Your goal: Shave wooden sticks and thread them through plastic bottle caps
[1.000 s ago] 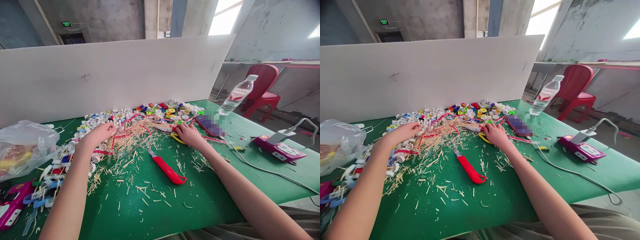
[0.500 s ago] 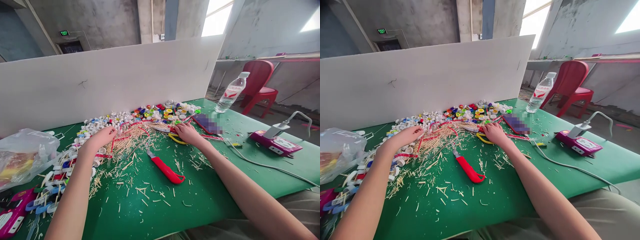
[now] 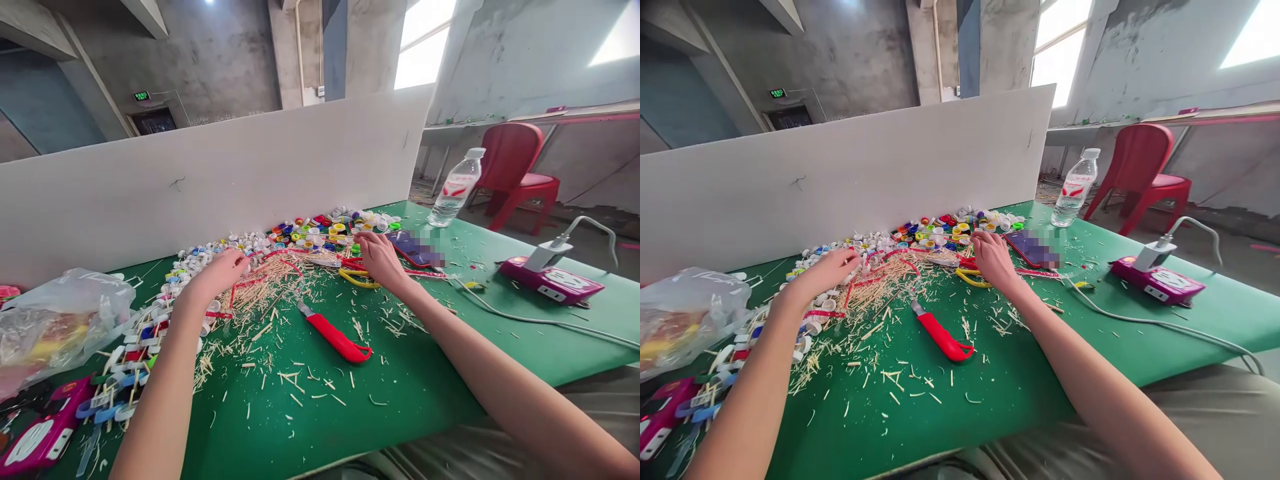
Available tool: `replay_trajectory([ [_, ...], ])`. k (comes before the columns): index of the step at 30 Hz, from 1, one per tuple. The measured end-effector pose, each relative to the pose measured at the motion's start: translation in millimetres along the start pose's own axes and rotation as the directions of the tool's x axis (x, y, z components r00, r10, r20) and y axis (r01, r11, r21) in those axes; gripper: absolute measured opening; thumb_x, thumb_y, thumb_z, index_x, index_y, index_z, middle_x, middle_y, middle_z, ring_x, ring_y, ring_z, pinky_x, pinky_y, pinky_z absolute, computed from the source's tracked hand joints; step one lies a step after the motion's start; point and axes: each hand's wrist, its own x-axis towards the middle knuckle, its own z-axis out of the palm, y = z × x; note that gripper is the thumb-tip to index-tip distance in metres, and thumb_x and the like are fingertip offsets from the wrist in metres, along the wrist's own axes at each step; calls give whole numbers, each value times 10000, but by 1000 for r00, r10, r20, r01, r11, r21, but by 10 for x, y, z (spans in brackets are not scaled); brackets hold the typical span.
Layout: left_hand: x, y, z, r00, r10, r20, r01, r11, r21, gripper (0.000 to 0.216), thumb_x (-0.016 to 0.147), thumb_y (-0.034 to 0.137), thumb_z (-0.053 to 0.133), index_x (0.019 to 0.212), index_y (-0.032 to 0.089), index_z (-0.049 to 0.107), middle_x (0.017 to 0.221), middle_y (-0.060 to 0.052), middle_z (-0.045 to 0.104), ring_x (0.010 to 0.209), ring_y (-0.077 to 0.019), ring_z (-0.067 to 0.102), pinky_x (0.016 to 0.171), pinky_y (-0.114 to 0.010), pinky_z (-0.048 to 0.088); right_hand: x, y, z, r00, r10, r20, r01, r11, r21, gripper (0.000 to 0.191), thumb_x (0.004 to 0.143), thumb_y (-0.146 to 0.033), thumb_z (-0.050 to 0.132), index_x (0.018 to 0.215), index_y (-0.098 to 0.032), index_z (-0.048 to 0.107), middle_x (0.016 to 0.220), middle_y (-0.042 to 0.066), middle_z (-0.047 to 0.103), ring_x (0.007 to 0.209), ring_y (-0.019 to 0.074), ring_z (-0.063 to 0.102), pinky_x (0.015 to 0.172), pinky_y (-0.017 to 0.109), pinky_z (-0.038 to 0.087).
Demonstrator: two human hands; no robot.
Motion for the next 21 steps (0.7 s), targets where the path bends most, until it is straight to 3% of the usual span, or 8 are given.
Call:
replay_trajectory([
  [2, -10, 76, 105, 998, 26, 52, -20, 995, -101, 259, 781, 469, 576, 730, 215, 596, 773, -58, 619, 759, -243, 559, 698, -327, 387, -18, -112, -8, 1000, -5, -28, 9, 993, 121, 577, 985, -429, 163, 1110, -156, 655, 1281, 119, 560, 1201, 268, 441, 1043, 458, 326],
  [5, -34, 267, 315, 996, 72, 53, -52, 951, -305, 346, 732, 521, 662, 902, 224, 612, 864, -69, 665, 835, -257, 598, 709, -317, 413, -103, -372, 20, 999, -48, 10, 42, 948, 316, 588, 995, -438, 126, 1151, -180, 630, 1285, 104, 547, 1193, 201, 498, 1017, 379, 393],
  [9, -48, 583, 565, 989, 129, -69, -144, 796, -588, 384, 864, 527, 538, 1108, 231, 536, 1132, -109, 633, 1014, -234, 594, 838, -325, 419, -290, -743, 79, 973, -187, 135, 96, 861, 499, 562, 1005, -420, 128, 1178, -190, 611, 1231, 87, 590, 1017, 143, 618, 906, 319, 491],
  [11, -43, 696, 641, 978, 122, -171, -208, 686, -698, 331, 932, 490, 431, 1110, 221, 503, 1137, -112, 615, 1050, -210, 578, 877, -328, 418, -382, -859, 88, 950, -261, 171, 129, 828, 546, 508, 1002, -425, 202, 1127, -191, 636, 1209, 76, 602, 980, 133, 632, 891, 302, 498],
  [13, -40, 756, 679, 965, 88, -246, -251, 572, -781, 301, 961, 463, 361, 1075, 211, 479, 1012, -98, 624, 932, -188, 609, 828, -333, 451, -454, -920, 74, 910, -334, 245, 132, 795, 592, 481, 1004, -408, 224, 1104, -196, 645, 1236, 74, 585, 1014, 138, 616, 914, 308, 482],
  [16, -49, 773, 662, 952, 38, -304, -290, 428, -856, 245, 964, 430, 357, 970, 213, 472, 753, -9, 548, 646, -129, 566, 654, -291, 474, -521, -957, 20, 854, -418, 310, 209, 821, 532, 430, 1004, -378, 242, 1144, -206, 611, 1250, 68, 584, 1109, 156, 563, 973, 325, 423],
  [21, -100, 787, 554, 935, -57, -351, -319, 300, -899, 126, 930, 355, 452, 898, 234, 464, 653, 67, 375, 457, -50, 333, 412, -170, 300, -555, -1010, -89, 765, -449, 462, 392, 893, 220, 373, 934, -493, 397, 1021, -194, 603, 944, 62, 675, 845, 186, 620, 754, 312, 443],
])
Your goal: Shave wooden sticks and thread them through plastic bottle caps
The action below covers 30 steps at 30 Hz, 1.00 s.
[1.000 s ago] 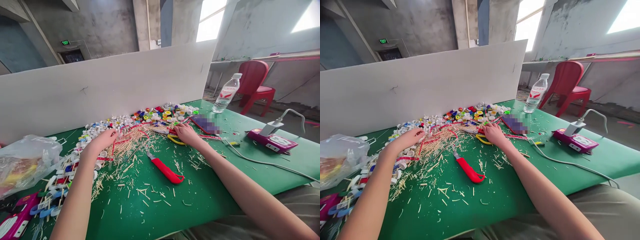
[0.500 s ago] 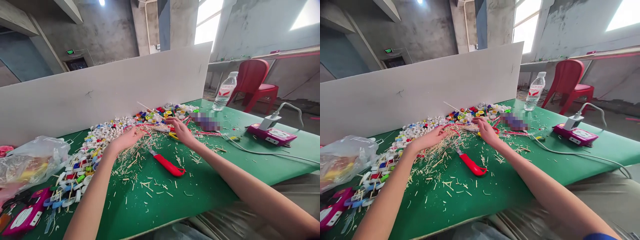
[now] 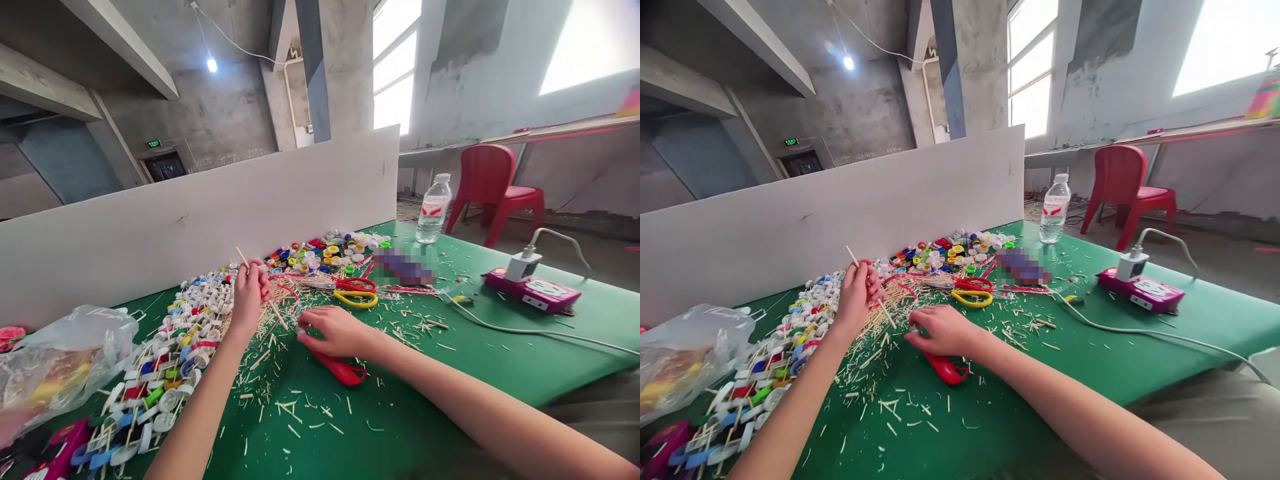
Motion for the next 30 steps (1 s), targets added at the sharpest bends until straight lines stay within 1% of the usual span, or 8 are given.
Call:
replay_trajectory([
  [4, -104, 23, 47, 998, -55, 1, 55, 998, -21, 129, 899, 366, 512, 902, 239, 488, 644, 72, 370, 442, -42, 287, 366, -144, 227, -30, 12, -39, 986, 119, 121, -95, 978, -185, 468, 789, -636, 535, 955, -204, 599, 892, 52, 675, 790, 210, 619, 657, 302, 416],
  [8, -308, -31, 60, 977, -208, 49, 209, 978, -9, 195, 869, 406, 551, 966, 238, 525, 669, 62, 421, 437, -43, 318, 332, -131, 208, -68, 57, -52, 970, 180, 161, -141, 963, -231, 289, 766, -452, 587, 907, -200, 609, 894, 50, 669, 792, 202, 617, 648, 288, 410],
  [11, -455, -83, 14, 932, -357, 69, 360, 932, -40, 241, 830, 368, 603, 992, 195, 560, 722, 36, 463, 497, -52, 396, 335, -131, 258, -70, 65, -35, 965, 228, 132, -190, 948, -255, 168, 776, -291, 547, 878, -171, 608, 857, 70, 651, 783, 203, 611, 661, 291, 413],
  [14, -563, -156, -43, 888, -450, 90, 458, 881, -119, 259, 807, 303, 619, 1026, 180, 554, 720, 33, 469, 506, -51, 410, 356, -135, 292, -45, 76, 3, 961, 271, 52, -248, 930, -273, 190, 816, -214, 473, 932, -131, 599, 942, 119, 622, 886, 223, 600, 736, 306, 417],
  [16, -611, -217, -67, 869, -487, 83, 494, 852, -171, 250, 796, 245, 606, 1027, 197, 525, 679, 54, 446, 462, -38, 368, 355, -128, 266, -24, 92, 25, 954, 299, -15, -292, 917, -272, 212, 842, -214, 441, 970, -122, 583, 1012, 136, 596, 913, 223, 593, 746, 307, 413],
  [21, -683, -345, -63, 829, -545, 126, 559, 799, -222, 166, 768, 191, 552, 913, 200, 473, 625, 78, 398, 399, -22, 273, 339, -126, 162, 13, 95, 20, 917, 374, -140, -397, 891, -222, 236, 898, -262, 365, 1036, -147, 518, 1068, 114, 595, 779, 186, 602, 589, 293, 348],
  [26, -744, -384, -13, 769, -595, 234, 639, 729, -247, 126, 742, 201, 527, 850, 182, 465, 612, 76, 387, 405, -28, 264, 357, -149, 193, 23, -26, 11, 928, 344, -141, -364, 916, -167, 194, 924, -273, 350, 1017, -185, 497, 920, 52, 662, 740, 168, 605, 572, 283, 281],
  [30, -773, -366, 0, 746, -602, 284, 664, 703, -256, 128, 729, 225, 534, 798, 186, 434, 576, 90, 298, 413, -29, 191, 365, -156, 137, 16, -109, 61, 954, 279, -113, -294, 945, -146, 309, 989, -404, 260, 1008, -212, 502, 896, 30, 679, 681, 148, 599, 551, 275, 240],
])
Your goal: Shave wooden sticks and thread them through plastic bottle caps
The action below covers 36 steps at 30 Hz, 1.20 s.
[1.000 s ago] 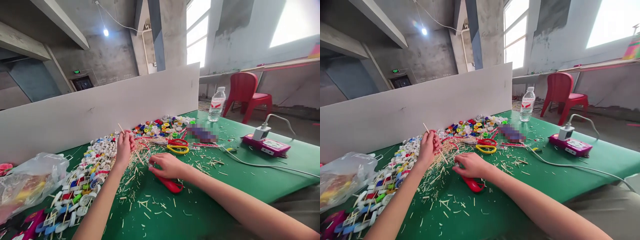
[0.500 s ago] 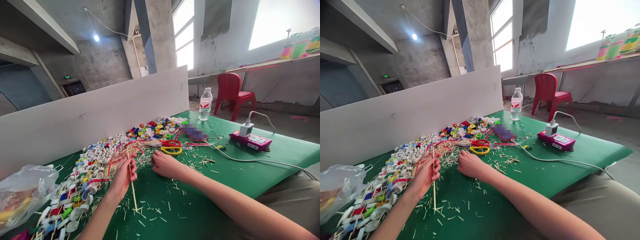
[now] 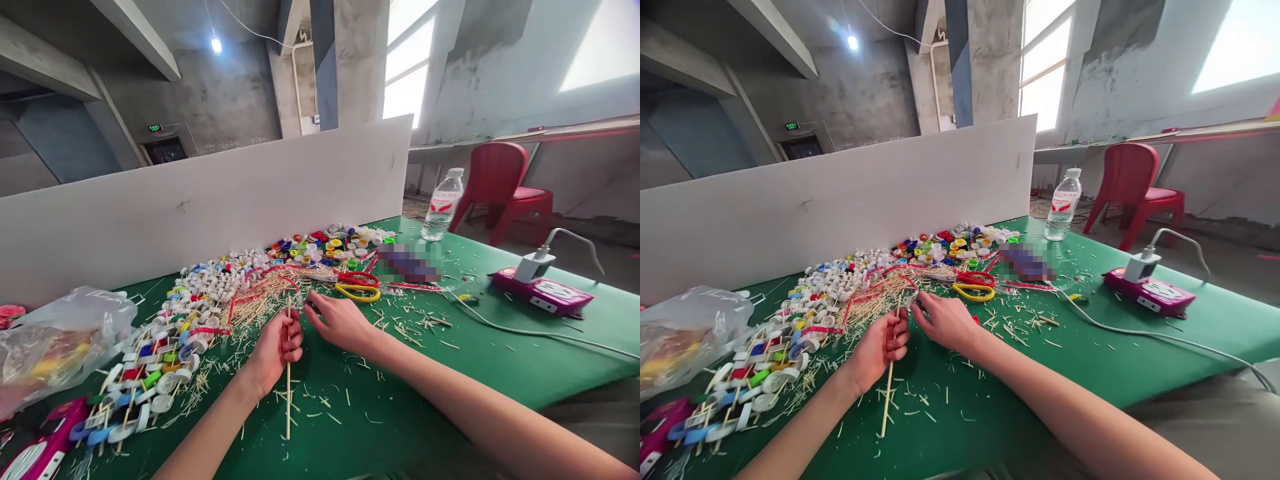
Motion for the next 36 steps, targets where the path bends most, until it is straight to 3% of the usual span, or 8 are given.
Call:
replay_trajectory([
  [9, -101, -28, 80, 998, 36, 48, -42, 989, 141, 331, 776, 423, 642, 790, 208, 392, 635, 91, 291, 462, -27, 181, 391, -158, 116, 24, 13, 42, 996, -90, 27, 89, 996, 17, 353, 1009, -415, 226, 964, -196, 500, 869, 46, 672, 664, 153, 592, 538, 276, 218],
  [16, -104, -109, 137, 997, 72, 15, -73, 949, 307, 498, 685, 601, 692, 875, 222, 432, 600, 105, 280, 454, -33, 209, 377, -164, 105, 20, 29, 36, 989, -133, 67, 132, 991, 16, 267, 1001, -374, 292, 939, -205, 489, 840, 25, 670, 638, 132, 588, 524, 264, 219],
  [26, -94, -157, 158, 998, 49, -30, -34, 925, 378, 560, 647, 678, 663, 855, 233, 394, 557, 123, 295, 402, -25, 212, 352, -173, 108, 34, 37, 77, 983, -140, 122, 147, 988, -48, 258, 993, -387, 311, 936, -207, 488, 819, 21, 669, 662, 149, 615, 496, 282, 186],
  [36, -55, -216, 107, 997, 37, -72, -9, 934, 358, 521, 681, 658, 648, 860, 234, 404, 538, 129, 261, 385, -26, 181, 362, -190, 83, 29, 9, 134, 984, -64, 167, 90, 984, -152, 260, 990, -369, 298, 972, -200, 495, 843, 48, 678, 690, 173, 643, 491, 295, 167],
])
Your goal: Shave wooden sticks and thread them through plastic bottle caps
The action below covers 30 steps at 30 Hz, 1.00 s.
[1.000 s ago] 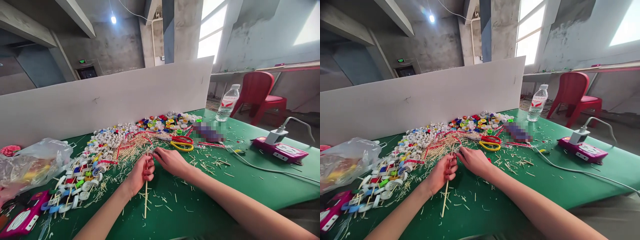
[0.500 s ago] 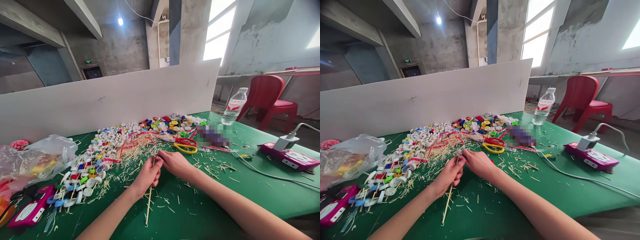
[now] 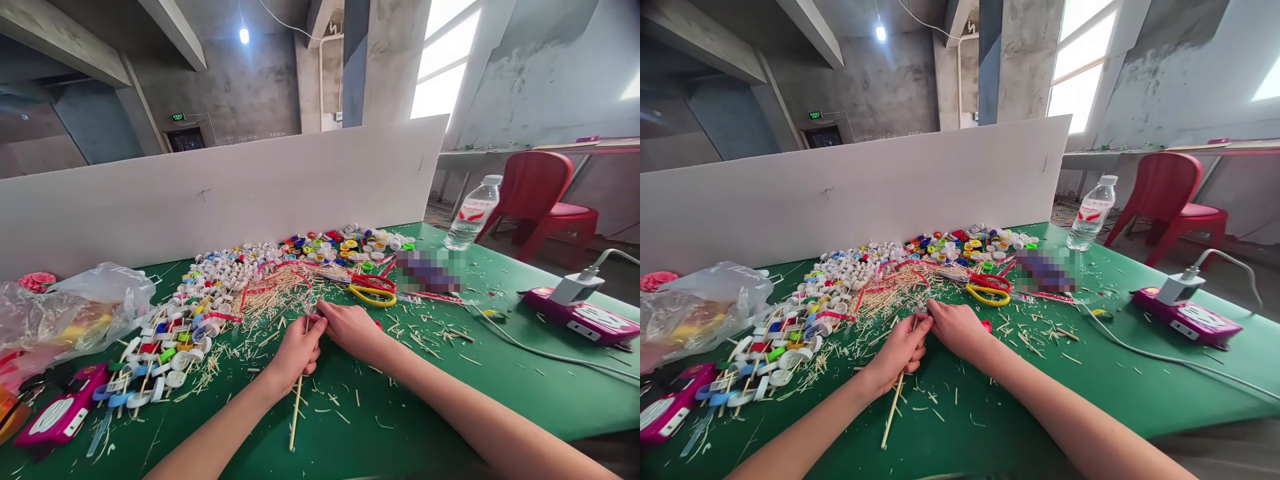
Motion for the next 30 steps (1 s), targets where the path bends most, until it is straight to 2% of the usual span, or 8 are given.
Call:
replay_trajectory([
  [13, -21, -16, 7, 998, -3, -61, 5, 999, 35, 487, 713, 651, 622, 851, 234, 413, 534, 125, 236, 383, -31, 175, 360, -196, 79, -28, -148, -57, 993, 110, 39, -107, 990, -88, 164, 953, -250, 377, 1023, -191, 513, 946, 71, 688, 745, 207, 668, 482, 301, 196],
  [19, 3, -39, 12, 997, -6, -71, 8, 999, 32, 513, 709, 676, 606, 774, 236, 349, 537, 122, 246, 386, -26, 177, 355, -187, 70, -1, -100, -53, 982, 185, -21, -187, 979, -88, 356, 1009, -403, 231, 991, -172, 501, 884, 90, 686, 684, 206, 665, 483, 302, 159],
  [21, -9, -20, 21, 998, -5, -63, 7, 1000, 27, 522, 704, 681, 608, 770, 234, 346, 543, 120, 252, 391, -23, 181, 357, -184, 71, -2, -72, -62, 989, 145, -24, -146, 987, -66, 359, 1010, -415, 228, 972, -180, 498, 860, 70, 684, 674, 188, 657, 485, 295, 156],
  [26, -53, 41, 22, 1000, -10, -26, 10, 1000, 10, 515, 700, 656, 635, 850, 224, 399, 556, 122, 258, 409, -23, 195, 360, -176, 86, -16, -31, -62, 1000, -17, 3, 17, 1000, -1, 229, 984, -358, 348, 948, -202, 511, 802, 17, 668, 657, 144, 635, 487, 280, 162],
  [30, -40, 28, 4, 1000, -8, -5, 8, 1000, 23, 527, 685, 652, 651, 860, 220, 405, 558, 123, 261, 412, -22, 193, 358, -176, 86, -9, -8, -50, 999, -43, 0, 43, 999, 15, 257, 988, -367, 329, 932, -202, 517, 773, 13, 653, 647, 140, 622, 488, 283, 158],
])
